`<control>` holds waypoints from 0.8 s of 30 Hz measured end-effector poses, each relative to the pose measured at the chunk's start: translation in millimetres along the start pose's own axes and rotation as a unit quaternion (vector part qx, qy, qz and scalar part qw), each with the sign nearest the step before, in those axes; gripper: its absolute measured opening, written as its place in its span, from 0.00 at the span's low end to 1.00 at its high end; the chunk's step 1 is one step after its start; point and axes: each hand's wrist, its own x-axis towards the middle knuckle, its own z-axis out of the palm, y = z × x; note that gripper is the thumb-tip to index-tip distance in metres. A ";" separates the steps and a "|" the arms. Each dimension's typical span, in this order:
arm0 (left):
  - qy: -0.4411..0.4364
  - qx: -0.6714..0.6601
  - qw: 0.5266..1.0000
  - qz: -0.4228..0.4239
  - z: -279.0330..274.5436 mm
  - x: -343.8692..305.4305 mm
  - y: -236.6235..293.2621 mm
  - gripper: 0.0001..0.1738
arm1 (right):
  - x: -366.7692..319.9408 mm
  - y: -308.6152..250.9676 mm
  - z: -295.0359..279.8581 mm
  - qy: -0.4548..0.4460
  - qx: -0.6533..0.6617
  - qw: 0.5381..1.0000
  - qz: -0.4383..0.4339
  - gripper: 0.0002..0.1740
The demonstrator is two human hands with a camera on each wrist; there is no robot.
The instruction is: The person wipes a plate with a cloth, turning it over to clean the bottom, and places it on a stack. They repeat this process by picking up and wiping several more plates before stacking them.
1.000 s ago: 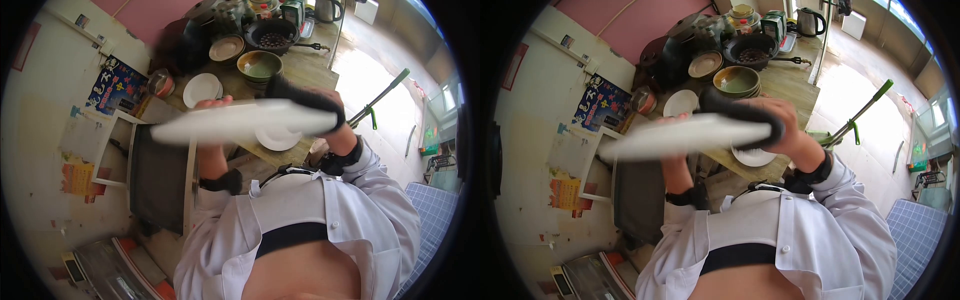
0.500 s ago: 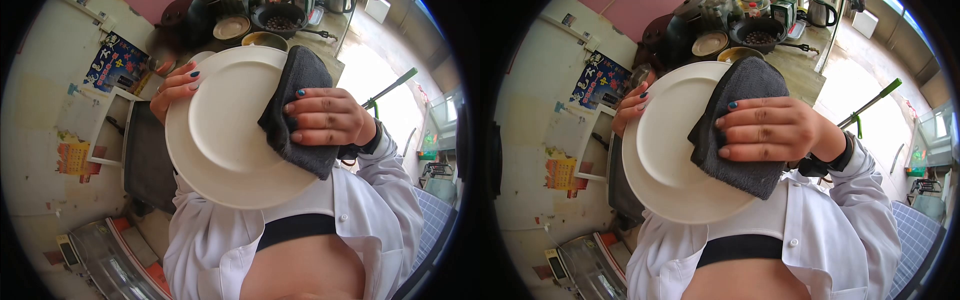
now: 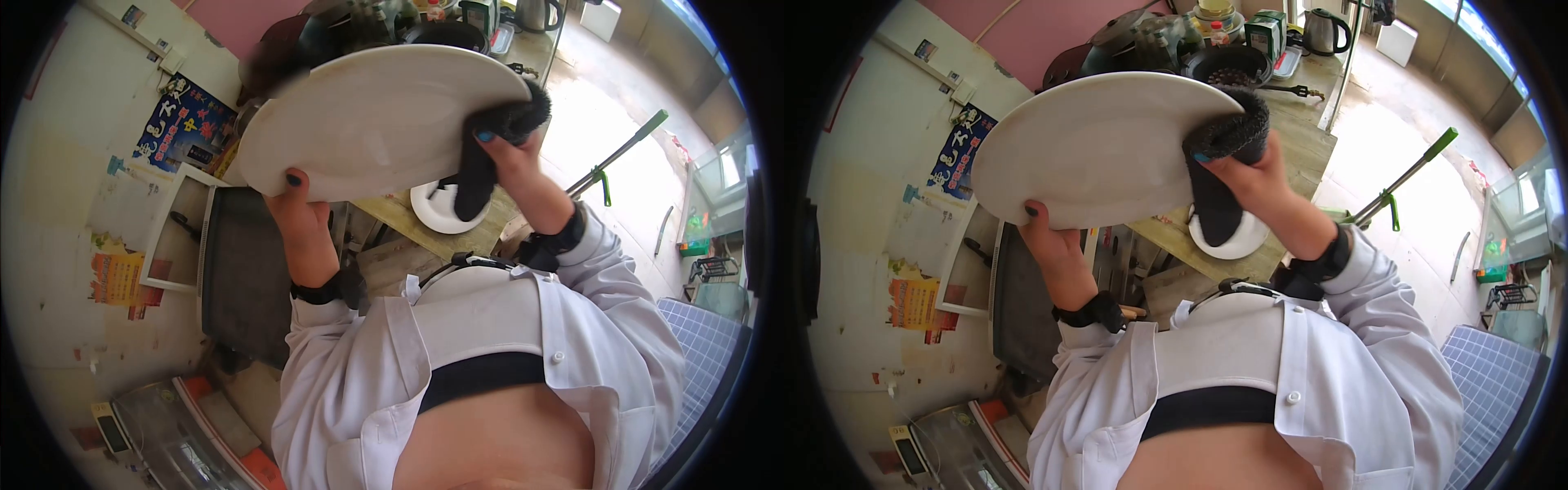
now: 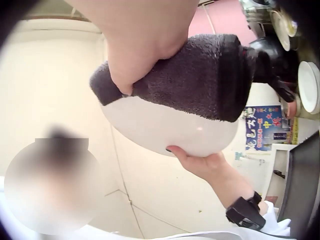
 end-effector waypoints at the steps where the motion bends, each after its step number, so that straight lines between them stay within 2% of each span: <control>1: 0.045 0.018 0.998 -0.032 1.4 1.0 -0.2 0.33 | -4.9 12.6 2.1 0.034 0.030 0.999 0.028 0.13; 2: 0.043 0.017 0.998 -0.033 -0.8 2.1 -5.5 0.33 | -10.3 26.4 4.1 0.067 0.061 0.994 0.054 0.14; 4: 0.023 -0.055 0.994 -0.087 -3.4 3.8 -17.8 0.32 | -23.0 45.5 16.9 0.153 0.145 0.967 0.146 0.14; 5: 0.053 -0.070 0.991 -0.104 6.7 -1.8 -22.8 0.32 | -27.5 47.2 28.8 0.207 0.193 0.942 0.181 0.15; 6: 0.083 -0.083 0.986 -0.120 26.3 -10.8 -27.8 0.32 | -28.1 46.8 39.5 0.208 0.195 0.942 0.178 0.15; 8: 0.117 -0.137 0.974 -0.136 53.4 -27.0 -40.5 0.32 | -27.8 43.2 54.0 0.286 0.272 0.890 0.228 0.16; 10: 0.111 -0.175 0.968 -0.139 61.3 -32.3 -44.2 0.32 | -25.7 39.9 49.0 0.293 0.239 0.895 0.237 0.15; 12: 0.107 -0.214 0.960 -0.145 54.0 -30.3 -47.8 0.31 | -17.4 37.7 32.5 0.175 0.171 0.954 0.175 0.14; 14: 0.061 -0.150 0.975 -0.155 20.0 -17.1 -46.9 0.32 | -2.7 23.6 12.9 0.146 0.033 0.976 0.160 0.12; 15: 0.063 -0.152 0.974 -0.154 8.5 -7.7 -38.4 0.32 | 7.2 10.6 2.9 0.091 -0.016 0.982 0.163 0.11; 16: 0.016 -0.124 0.980 -0.157 -4.0 2.1 -29.0 0.32 | 14.5 1.7 -2.6 0.035 -0.063 0.984 0.165 0.10; 17: -0.031 -0.095 0.982 -0.160 -9.9 6.5 -24.5 0.32 | 18.3 -1.6 -1.2 0.034 -0.062 0.983 0.167 0.10; 19: 0.005 -0.063 0.989 -0.137 -7.4 7.5 -27.1 0.33 | 21.6 -4.2 3.5 -0.005 -0.058 0.986 0.155 0.10; 20: 0.036 -0.032 0.992 -0.113 -5.2 7.3 -28.6 0.34 | 19.2 -0.9 6.3 -0.005 -0.057 0.986 0.154 0.10; 22: 0.034 -0.058 0.992 -0.110 3.0 2.5 -33.4 0.34 | 7.7 12.9 11.7 0.139 -0.015 0.976 0.164 0.10; 23: 0.032 -0.084 0.990 -0.109 9.1 -0.4 -37.1 0.35 | -2.3 20.7 14.5 0.184 0.013 0.969 0.166 0.12; 24: 0.030 -0.083 0.990 -0.107 22.1 -5.2 -40.4 0.35 | -10.4 27.8 24.6 0.183 0.015 0.969 0.164 0.12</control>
